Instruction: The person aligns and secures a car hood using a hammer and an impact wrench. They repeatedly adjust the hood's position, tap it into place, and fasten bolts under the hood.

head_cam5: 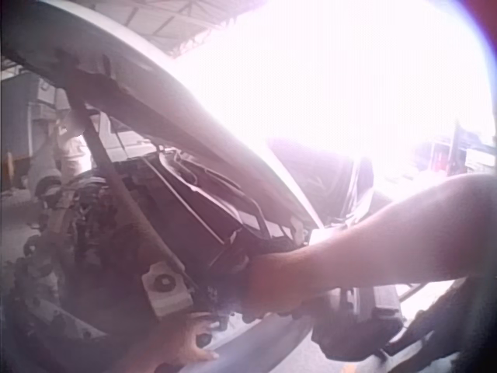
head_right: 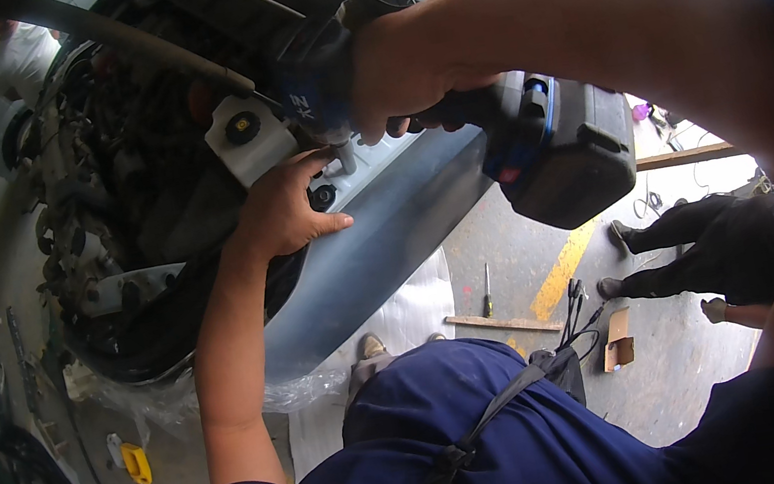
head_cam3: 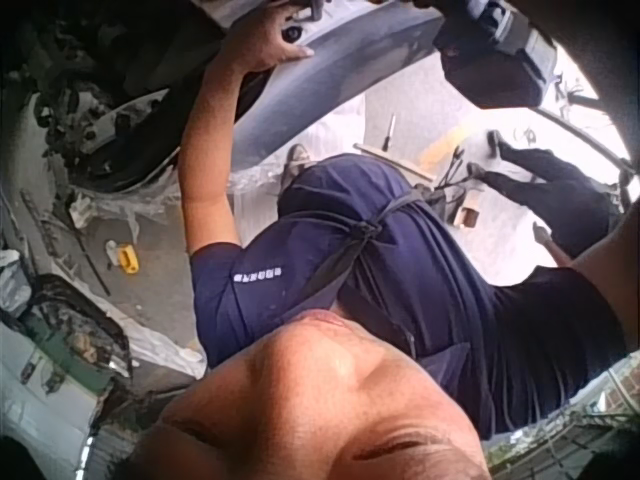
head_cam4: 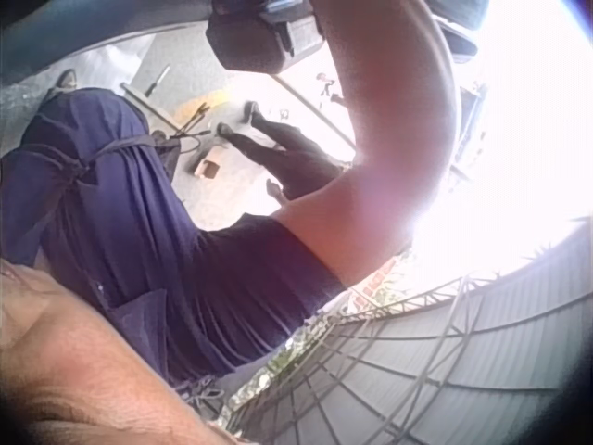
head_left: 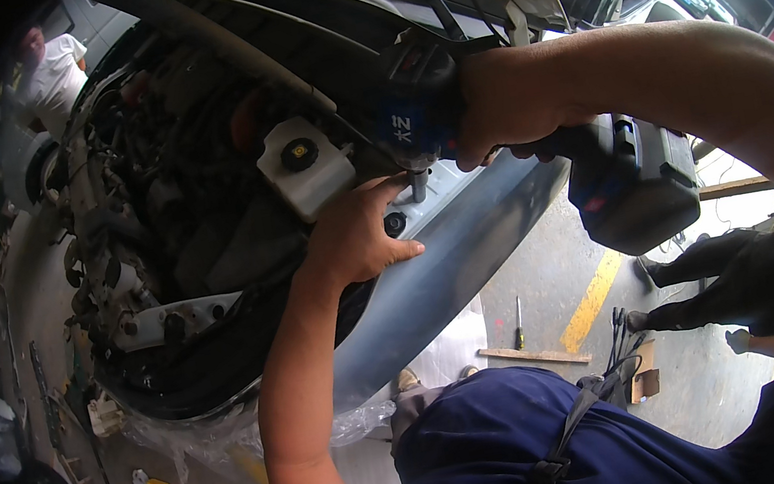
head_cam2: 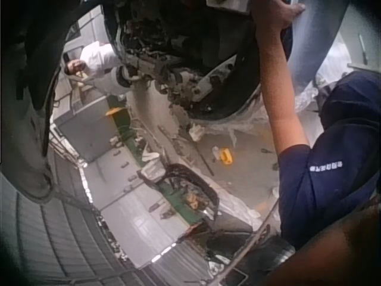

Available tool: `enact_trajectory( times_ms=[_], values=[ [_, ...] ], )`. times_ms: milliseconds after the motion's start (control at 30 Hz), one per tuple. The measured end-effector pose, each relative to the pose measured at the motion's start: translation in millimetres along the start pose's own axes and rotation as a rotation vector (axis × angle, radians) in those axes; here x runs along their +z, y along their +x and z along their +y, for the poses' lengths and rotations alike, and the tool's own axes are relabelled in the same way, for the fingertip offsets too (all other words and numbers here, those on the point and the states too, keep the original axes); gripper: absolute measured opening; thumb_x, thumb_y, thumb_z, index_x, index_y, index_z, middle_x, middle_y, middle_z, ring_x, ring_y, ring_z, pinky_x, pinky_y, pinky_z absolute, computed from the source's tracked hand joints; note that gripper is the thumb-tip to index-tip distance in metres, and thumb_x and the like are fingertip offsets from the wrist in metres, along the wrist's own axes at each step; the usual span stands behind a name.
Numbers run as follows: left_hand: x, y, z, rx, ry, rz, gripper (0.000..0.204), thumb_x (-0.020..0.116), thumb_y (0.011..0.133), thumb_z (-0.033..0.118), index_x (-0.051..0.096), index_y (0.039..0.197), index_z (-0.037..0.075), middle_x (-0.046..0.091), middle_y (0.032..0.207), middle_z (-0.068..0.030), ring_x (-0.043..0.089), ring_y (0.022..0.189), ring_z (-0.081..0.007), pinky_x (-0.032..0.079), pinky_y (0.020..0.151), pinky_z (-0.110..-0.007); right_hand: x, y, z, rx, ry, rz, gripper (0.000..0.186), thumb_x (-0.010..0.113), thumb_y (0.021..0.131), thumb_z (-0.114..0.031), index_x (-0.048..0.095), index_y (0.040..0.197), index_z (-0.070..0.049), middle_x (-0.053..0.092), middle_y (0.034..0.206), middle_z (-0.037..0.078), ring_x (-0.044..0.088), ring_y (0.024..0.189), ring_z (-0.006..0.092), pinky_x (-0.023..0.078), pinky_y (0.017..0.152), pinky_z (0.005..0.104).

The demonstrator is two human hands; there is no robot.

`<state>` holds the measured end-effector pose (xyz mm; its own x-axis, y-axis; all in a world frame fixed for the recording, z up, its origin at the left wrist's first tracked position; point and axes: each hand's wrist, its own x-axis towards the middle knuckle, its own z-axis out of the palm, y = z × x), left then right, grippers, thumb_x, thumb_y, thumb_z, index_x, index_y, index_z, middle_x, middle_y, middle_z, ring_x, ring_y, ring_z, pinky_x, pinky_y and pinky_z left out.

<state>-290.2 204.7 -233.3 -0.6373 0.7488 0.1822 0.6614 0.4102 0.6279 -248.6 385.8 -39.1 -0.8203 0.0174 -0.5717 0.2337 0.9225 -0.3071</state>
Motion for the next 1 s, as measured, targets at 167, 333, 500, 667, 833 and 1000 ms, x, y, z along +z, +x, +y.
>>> enact_trajectory(
  times_ms=[167,333,500,667,833,1000],
  values=[
    [-1,-5,2,0.045,0.069,0.127,0.065,0.09,0.067,0.024,0.064,0.123,0.003,0.068,0.122,-0.0175,0.064,0.113,-0.0356,0.051,0.098,-0.041,-6,6,-4,0.013,-0.01,-0.032,0.033,0.076,0.079,-0.014,0.067,0.108,-0.002,0.065,0.081,0.01,0.059,0.062,0.0175,0.051,0.052,0.0338],
    [69,-24,29,0.211,0.51,0.74,0.034,0.085,0.073,0.018,0.066,0.099,0.008,0.066,0.097,-0.0124,0.067,0.093,-0.0297,0.053,0.08,-0.041,-9,10,2,-0.002,-0.016,-0.037,0.035,0.076,0.081,-0.015,0.069,0.113,-0.002,0.067,0.087,0.012,0.059,0.063,0.0198,0.051,0.053,0.0365],
    [146,-1,48,0.301,0.009,0.831,0.028,0.071,0.081,0.011,0.049,0.064,0.011,0.05,0.065,-0.0059,0.054,0.054,-0.0253,0.045,0.049,-0.037,-6,11,9,-0.007,0.008,-0.013,0.027,0.077,0.084,-0.017,0.069,0.103,-0.001,0.065,0.081,0.008,0.058,0.059,0.0173,0.05,0.049,0.0337],
    [136,-2,30,0.328,0.104,0.889,0.032,0.064,0.077,0.009,0.039,0.057,0.011,0.041,0.057,-0.0071,0.047,0.044,-0.027,0.04,0.041,-0.037,-12,19,5,-0.129,0.002,-0.098,0.025,0.077,0.085,-0.016,0.069,0.101,0.001,0.065,0.079,0.007,0.057,0.056,0.0146,0.05,0.046,0.0302],
    [131,8,37,0.302,0.113,0.87,0.029,0.064,0.073,0.007,0.04,0.057,0.011,0.043,0.056,-0.0062,0.048,0.044,-0.0257,0.042,0.042,-0.035,-22,25,1,-0.122,-0.024,-0.072,0.03,0.077,0.082,-0.019,0.071,0.099,0.005,0.067,0.079,0.01,0.057,0.052,0.017,0.05,0.045,0.0316],
    [123,15,46,0.152,0.227,0.907,0.028,0.067,0.072,0.009,0.044,0.057,0.012,0.046,0.057,-0.0058,0.052,0.046,-0.0256,0.044,0.043,-0.036,-13,23,13,-0.202,-0.055,-0.072,0.023,0.075,0.081,-0.018,0.07,0.087,0.004,0.064,0.073,0.008,0.056,0.051,0.0156,0.049,0.045,0.0312]
  ],
)
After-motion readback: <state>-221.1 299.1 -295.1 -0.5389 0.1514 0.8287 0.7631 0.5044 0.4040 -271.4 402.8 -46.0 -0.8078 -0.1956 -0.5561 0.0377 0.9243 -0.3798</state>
